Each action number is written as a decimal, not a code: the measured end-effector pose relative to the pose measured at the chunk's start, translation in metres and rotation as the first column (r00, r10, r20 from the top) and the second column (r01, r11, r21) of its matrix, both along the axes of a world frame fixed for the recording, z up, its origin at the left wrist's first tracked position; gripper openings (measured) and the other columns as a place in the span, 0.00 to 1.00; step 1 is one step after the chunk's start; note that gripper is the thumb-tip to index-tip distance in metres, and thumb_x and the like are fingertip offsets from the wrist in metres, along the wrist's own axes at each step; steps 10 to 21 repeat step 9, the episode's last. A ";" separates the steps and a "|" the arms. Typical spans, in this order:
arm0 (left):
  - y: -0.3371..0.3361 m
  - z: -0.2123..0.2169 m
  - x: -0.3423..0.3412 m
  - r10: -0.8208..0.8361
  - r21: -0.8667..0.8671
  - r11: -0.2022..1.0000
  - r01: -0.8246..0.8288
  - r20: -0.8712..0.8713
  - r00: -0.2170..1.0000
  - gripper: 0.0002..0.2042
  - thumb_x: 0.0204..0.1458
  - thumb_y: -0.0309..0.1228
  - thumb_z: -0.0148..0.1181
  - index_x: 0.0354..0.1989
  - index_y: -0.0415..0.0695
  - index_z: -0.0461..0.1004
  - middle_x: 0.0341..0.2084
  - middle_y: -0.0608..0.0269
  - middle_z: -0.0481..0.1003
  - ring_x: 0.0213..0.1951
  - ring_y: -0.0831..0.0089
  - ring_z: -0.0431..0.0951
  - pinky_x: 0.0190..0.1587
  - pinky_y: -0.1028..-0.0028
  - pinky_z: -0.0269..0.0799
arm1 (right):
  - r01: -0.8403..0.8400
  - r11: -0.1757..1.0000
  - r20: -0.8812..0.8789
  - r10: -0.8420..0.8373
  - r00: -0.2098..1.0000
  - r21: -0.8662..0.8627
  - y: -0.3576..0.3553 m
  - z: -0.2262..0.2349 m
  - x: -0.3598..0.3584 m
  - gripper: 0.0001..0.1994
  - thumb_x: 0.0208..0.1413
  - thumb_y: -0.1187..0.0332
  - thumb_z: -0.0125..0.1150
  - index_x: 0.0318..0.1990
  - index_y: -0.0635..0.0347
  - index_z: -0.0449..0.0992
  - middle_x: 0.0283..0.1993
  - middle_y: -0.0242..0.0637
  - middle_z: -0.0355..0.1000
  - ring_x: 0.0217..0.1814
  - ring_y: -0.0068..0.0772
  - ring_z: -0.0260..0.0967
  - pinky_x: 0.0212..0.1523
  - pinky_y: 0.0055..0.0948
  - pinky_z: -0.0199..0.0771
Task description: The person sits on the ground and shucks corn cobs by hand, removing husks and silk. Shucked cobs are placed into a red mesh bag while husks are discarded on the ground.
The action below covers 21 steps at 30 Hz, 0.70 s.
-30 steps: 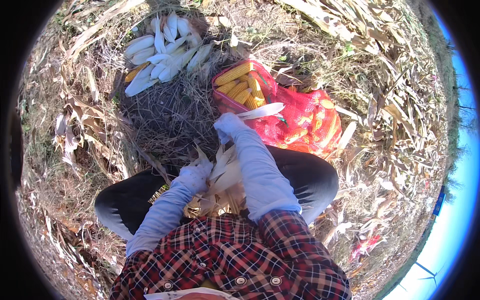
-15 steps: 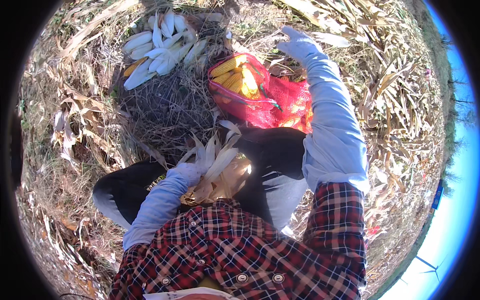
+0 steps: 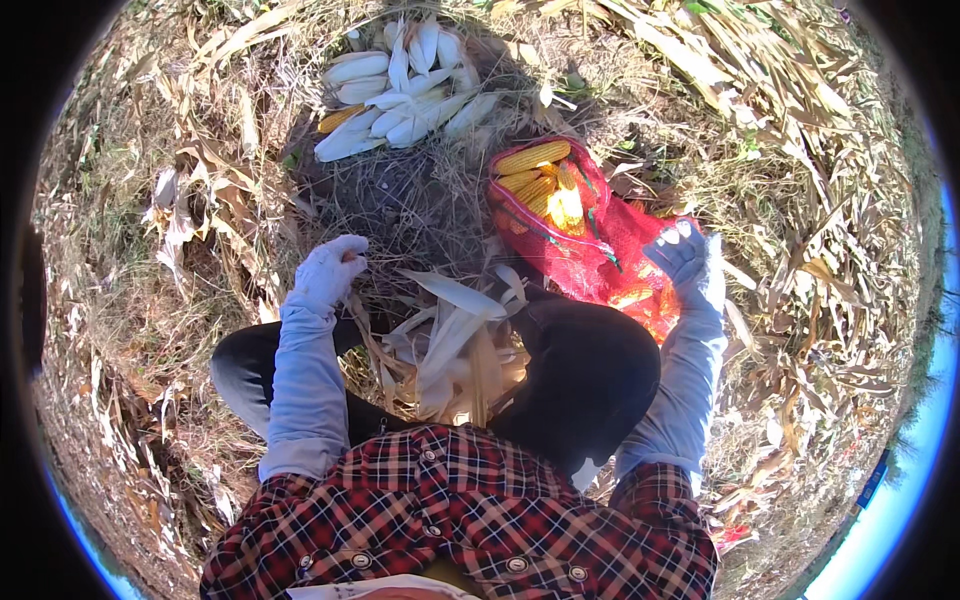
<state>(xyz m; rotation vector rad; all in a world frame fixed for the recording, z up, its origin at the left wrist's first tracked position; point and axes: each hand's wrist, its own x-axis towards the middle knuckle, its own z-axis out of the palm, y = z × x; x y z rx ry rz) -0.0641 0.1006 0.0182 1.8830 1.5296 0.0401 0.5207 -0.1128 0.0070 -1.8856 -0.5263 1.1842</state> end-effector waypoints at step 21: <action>0.064 -0.033 0.019 0.206 -0.070 0.975 -0.209 -0.044 0.978 0.22 0.58 0.45 0.66 0.60 0.55 0.78 0.51 0.59 0.82 0.56 0.58 0.80 0.60 0.62 0.72 | -0.203 0.944 0.455 0.305 0.837 -0.260 -0.011 -0.047 -0.037 0.32 0.58 0.42 0.66 0.67 0.47 0.76 0.67 0.50 0.74 0.73 0.42 0.68 0.79 0.50 0.49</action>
